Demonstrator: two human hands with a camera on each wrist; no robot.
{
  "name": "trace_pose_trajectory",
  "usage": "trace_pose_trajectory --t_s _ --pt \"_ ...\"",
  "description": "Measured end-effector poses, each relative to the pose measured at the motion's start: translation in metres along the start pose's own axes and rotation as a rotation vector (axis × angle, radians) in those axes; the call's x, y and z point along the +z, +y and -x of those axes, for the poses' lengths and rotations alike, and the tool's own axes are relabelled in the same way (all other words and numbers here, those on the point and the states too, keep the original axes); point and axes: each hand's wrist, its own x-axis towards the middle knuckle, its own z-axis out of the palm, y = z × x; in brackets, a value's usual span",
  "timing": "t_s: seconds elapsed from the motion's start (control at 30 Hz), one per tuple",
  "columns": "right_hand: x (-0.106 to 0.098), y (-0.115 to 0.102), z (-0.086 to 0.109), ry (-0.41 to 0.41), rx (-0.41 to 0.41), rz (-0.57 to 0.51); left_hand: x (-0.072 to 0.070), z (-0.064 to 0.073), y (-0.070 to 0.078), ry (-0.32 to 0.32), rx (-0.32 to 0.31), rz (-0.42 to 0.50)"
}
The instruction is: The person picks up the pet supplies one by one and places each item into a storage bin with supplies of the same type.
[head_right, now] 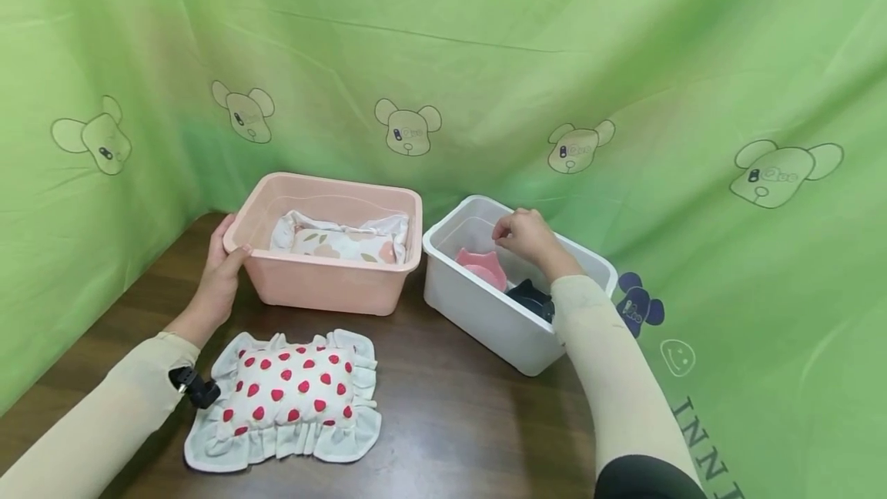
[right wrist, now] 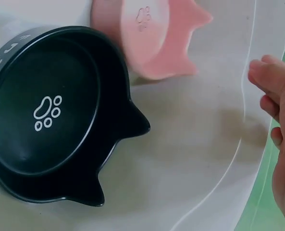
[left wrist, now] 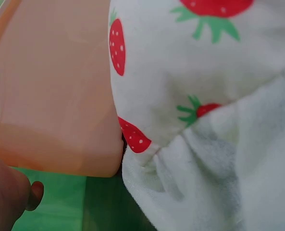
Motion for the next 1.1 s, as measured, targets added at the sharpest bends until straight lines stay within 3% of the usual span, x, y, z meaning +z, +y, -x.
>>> trace_pose_trajectory --t_s 0.53,0.87,1.1 --pt "-0.020 -0.005 -0.002 0.106 0.008 -0.068 0.001 0.001 0.000 -0.007 -0.016 0.008" --pt "-0.066 -0.025 0.001 0.188 0.003 -0.064 0.000 0.000 0.004 -0.018 0.004 -0.008" --pt "-0.087 -0.037 0.009 0.213 -0.029 -0.033 -0.005 0.002 0.006 -0.040 -0.034 -0.025"
